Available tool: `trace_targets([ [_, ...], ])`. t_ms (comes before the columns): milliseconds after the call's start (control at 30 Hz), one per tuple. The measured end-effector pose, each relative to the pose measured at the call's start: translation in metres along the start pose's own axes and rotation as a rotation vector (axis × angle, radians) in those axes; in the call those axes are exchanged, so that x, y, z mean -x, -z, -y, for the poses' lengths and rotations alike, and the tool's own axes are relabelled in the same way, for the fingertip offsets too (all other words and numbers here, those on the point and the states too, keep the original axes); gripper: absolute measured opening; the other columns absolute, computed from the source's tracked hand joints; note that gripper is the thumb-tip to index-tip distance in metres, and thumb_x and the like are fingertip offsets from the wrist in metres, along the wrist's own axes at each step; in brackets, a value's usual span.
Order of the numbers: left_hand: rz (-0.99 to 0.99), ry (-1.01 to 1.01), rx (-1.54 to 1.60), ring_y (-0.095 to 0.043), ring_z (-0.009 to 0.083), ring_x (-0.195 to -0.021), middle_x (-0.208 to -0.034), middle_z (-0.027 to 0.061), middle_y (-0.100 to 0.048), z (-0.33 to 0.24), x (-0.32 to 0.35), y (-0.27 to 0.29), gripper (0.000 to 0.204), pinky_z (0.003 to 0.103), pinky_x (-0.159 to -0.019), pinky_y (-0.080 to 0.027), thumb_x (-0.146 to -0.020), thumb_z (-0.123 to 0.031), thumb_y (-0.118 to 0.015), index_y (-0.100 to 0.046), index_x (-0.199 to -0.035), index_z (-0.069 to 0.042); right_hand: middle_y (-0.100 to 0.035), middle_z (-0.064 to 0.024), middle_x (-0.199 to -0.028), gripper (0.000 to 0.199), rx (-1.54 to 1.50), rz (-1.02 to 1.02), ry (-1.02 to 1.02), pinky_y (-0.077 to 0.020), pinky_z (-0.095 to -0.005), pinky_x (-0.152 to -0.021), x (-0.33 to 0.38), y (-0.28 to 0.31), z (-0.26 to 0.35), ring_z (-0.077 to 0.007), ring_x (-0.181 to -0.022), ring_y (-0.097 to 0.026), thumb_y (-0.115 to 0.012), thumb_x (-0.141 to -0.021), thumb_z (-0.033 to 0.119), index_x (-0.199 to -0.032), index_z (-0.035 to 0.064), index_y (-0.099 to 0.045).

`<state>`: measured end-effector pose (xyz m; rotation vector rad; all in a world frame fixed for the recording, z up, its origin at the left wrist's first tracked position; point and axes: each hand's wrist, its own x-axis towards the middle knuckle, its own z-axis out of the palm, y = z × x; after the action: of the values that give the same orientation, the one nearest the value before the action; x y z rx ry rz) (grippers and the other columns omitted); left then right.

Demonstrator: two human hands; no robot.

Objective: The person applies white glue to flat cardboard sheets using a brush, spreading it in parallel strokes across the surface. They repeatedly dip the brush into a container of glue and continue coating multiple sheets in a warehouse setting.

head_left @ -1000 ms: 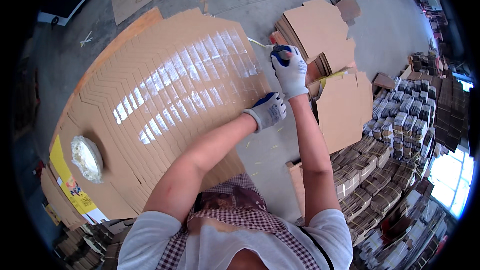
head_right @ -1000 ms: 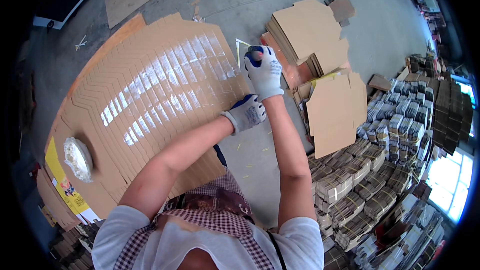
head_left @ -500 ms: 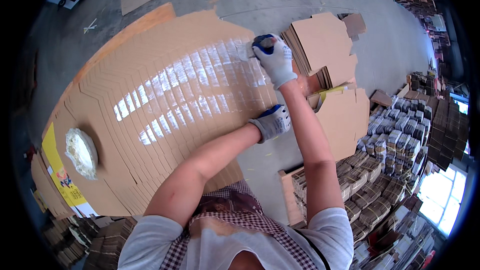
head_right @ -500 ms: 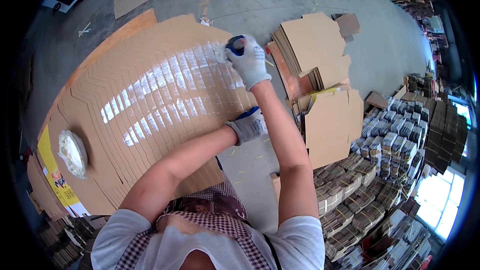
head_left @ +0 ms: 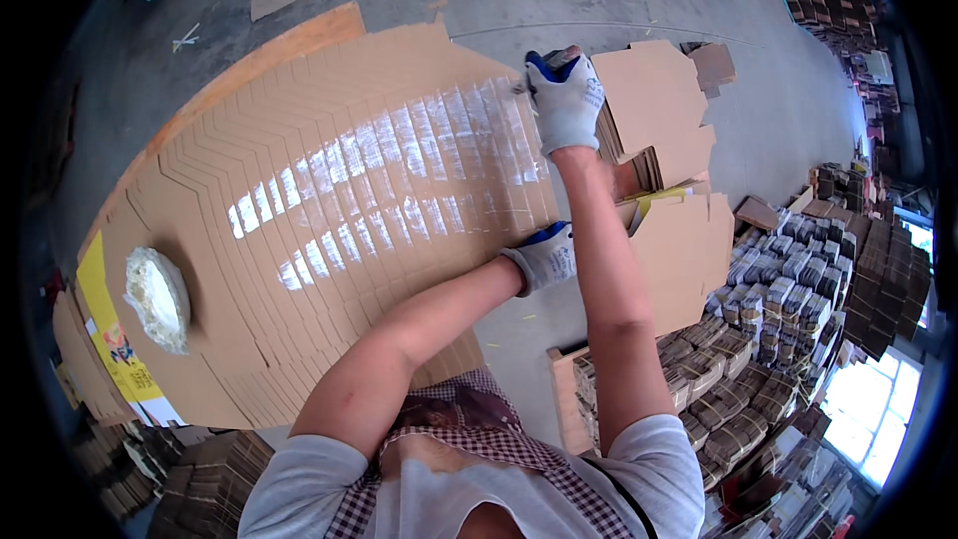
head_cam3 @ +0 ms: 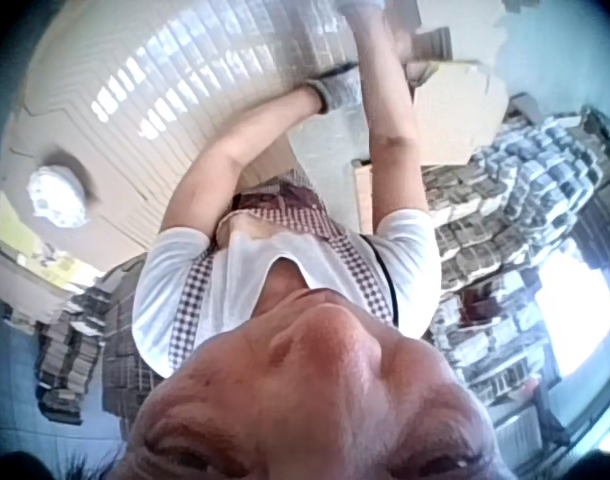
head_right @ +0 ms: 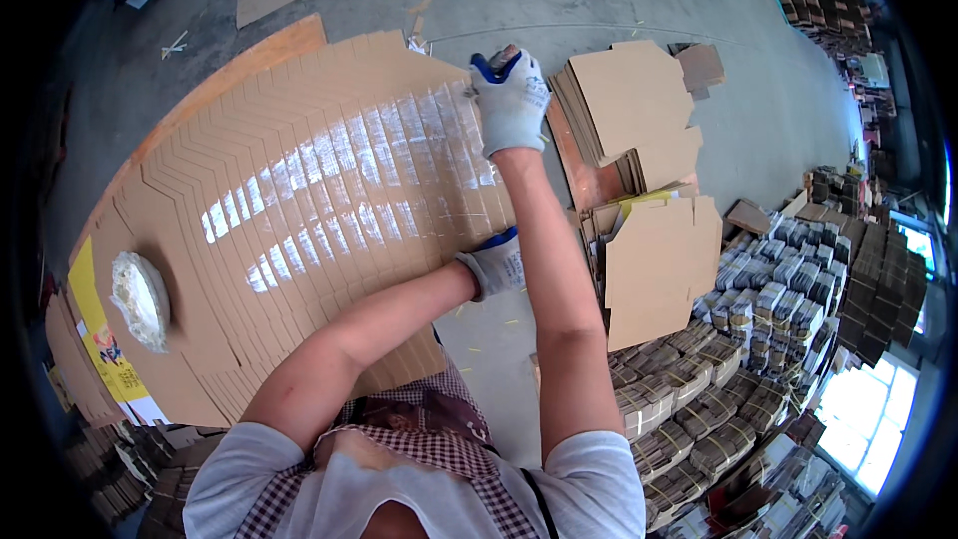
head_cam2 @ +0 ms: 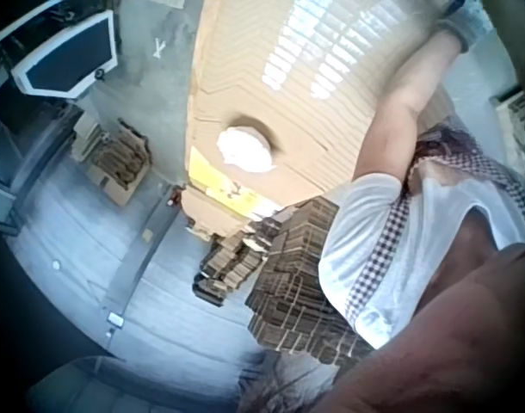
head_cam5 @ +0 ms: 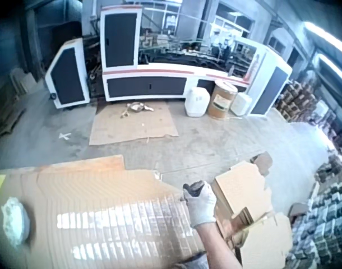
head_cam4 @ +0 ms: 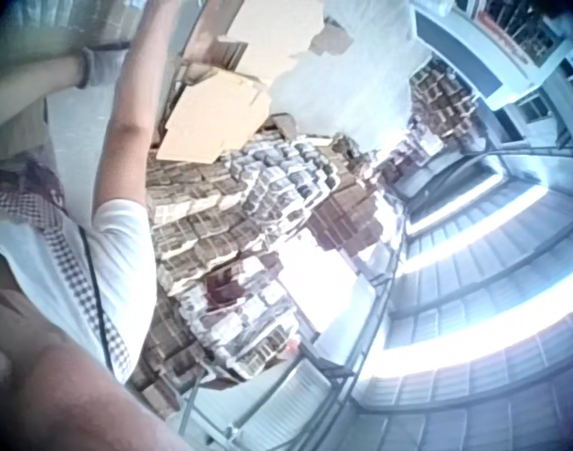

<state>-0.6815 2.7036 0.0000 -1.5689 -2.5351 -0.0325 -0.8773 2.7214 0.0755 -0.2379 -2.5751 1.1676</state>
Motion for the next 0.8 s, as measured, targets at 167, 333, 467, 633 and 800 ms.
trace_targets([
  [167,-0.038,0.312,1.211,-0.049,0.0228,-0.123,-0.137,0.0075,-0.054,0.015,0.011,0.033,0.043,0.036,-0.105,-0.038,-0.105,-0.031,-0.033,-0.051,-0.138,-0.011,-0.064,-0.013,-0.089,0.037,0.028,-0.04,0.158,-0.0507,-0.0361,-0.071,0.017,-0.022,0.012,-0.0277,-0.078,-0.064,-0.083,-0.074,0.021,-0.096,0.0017,-0.06],
  [333,0.196,0.075,0.66,-0.042,0.0207,-0.129,-0.145,0.0058,-0.046,-0.005,-0.005,-0.02,0.045,0.035,-0.109,-0.033,-0.107,-0.034,-0.029,-0.044,-0.142,-0.011,-0.06,-0.0151,-0.099,0.04,0.22,-0.064,0.086,-0.0501,-0.043,-0.075,-0.009,0.0,-0.004,-0.0357,-0.085,-0.063,-0.08,-0.075,0.029,-0.099,0.0038,-0.059],
  [467,-0.023,0.116,0.696,-0.045,0.0202,-0.126,-0.141,0.0057,-0.05,-0.019,0.001,-0.054,0.044,0.035,-0.108,-0.035,-0.106,-0.033,-0.03,-0.046,-0.14,-0.011,-0.06,-0.0141,-0.091,0.037,-0.06,-0.031,0.185,-0.0489,-0.0411,-0.075,0.011,-0.013,0.021,-0.0349,-0.082,-0.061,-0.081,-0.073,0.023,-0.095,0.0033,-0.057],
  [633,0.004,-0.125,-0.439,-0.045,0.0209,-0.126,-0.141,0.005,-0.05,0.004,-0.001,0.005,0.042,0.035,-0.107,-0.035,-0.106,-0.033,-0.032,-0.049,-0.138,-0.011,-0.061,-0.0161,-0.102,0.04,0.395,-0.036,0.077,-0.0513,-0.0433,-0.073,-0.002,-0.001,-0.004,-0.036,-0.085,-0.064,-0.076,-0.079,0.036,-0.098,0.0052,-0.06],
  [800,-0.217,0.189,0.313,-0.043,0.0225,-0.129,-0.148,0.0074,-0.043,-0.028,0.004,-0.077,0.044,0.033,-0.108,-0.034,-0.104,-0.034,-0.038,-0.048,-0.141,-0.011,-0.061,-0.0136,-0.095,0.032,-0.168,-0.012,0.166,-0.0519,-0.0402,-0.075,0.024,-0.029,0.052,-0.0314,-0.083,-0.064,-0.079,-0.073,0.013,-0.097,0.0045,-0.059],
])
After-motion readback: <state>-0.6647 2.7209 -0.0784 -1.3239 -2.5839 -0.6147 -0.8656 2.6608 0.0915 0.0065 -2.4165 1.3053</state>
